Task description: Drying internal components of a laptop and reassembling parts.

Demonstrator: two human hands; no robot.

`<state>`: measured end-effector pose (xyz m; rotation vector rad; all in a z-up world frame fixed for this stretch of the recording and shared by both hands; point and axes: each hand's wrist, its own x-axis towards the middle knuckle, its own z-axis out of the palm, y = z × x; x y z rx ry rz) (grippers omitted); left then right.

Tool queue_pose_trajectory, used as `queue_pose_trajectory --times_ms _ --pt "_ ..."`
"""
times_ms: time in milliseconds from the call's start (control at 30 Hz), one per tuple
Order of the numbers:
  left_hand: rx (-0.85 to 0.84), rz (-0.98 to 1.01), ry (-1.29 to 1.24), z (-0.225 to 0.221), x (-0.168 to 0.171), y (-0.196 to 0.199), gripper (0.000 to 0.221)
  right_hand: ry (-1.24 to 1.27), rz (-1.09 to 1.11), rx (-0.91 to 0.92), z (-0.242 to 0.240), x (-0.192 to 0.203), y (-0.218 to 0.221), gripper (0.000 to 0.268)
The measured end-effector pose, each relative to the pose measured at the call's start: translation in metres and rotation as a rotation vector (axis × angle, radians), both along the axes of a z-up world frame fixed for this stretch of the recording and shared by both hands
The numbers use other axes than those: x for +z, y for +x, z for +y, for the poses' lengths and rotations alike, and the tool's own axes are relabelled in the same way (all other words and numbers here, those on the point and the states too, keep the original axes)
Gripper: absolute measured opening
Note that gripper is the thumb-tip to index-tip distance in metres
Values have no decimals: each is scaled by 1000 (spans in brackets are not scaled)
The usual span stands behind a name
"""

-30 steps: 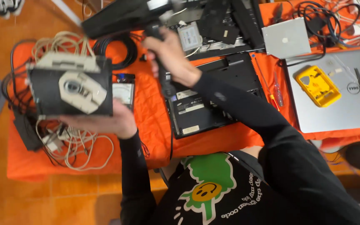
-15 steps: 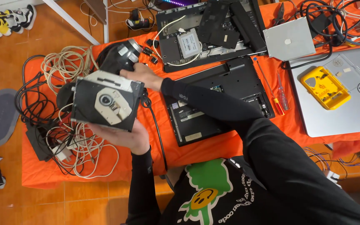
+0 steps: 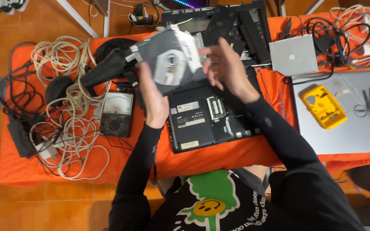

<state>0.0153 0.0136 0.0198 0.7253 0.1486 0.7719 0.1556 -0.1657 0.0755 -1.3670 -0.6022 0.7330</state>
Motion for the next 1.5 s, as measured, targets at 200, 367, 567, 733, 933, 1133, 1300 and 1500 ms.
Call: queue_pose_trajectory --times_ms 200,367,567,733,933,1133,1300,1500 --pt "-111 384 336 -33 -39 41 64 -85 -136 2 -47 -19 -18 37" --pt "-358 206 360 -58 -3 25 52 33 49 -100 -56 -27 -24 29" --pt "-302 285 486 -68 -4 15 41 92 119 -105 -61 -46 -34 31" --pt "-253 322 505 -70 3 12 32 114 156 -105 -58 -47 -38 36" --pt "-250 340 523 -71 -1 10 34 114 133 -101 -59 -54 -40 40" --pt "-314 277 543 -69 -11 6 37 130 126 -114 -62 -57 -43 39" --pt "-406 329 473 -66 -8 6 43 148 111 -122 -60 -56 -44 42" --pt "-324 288 626 -67 -15 6 39 146 107 -128 -61 -59 -43 42"
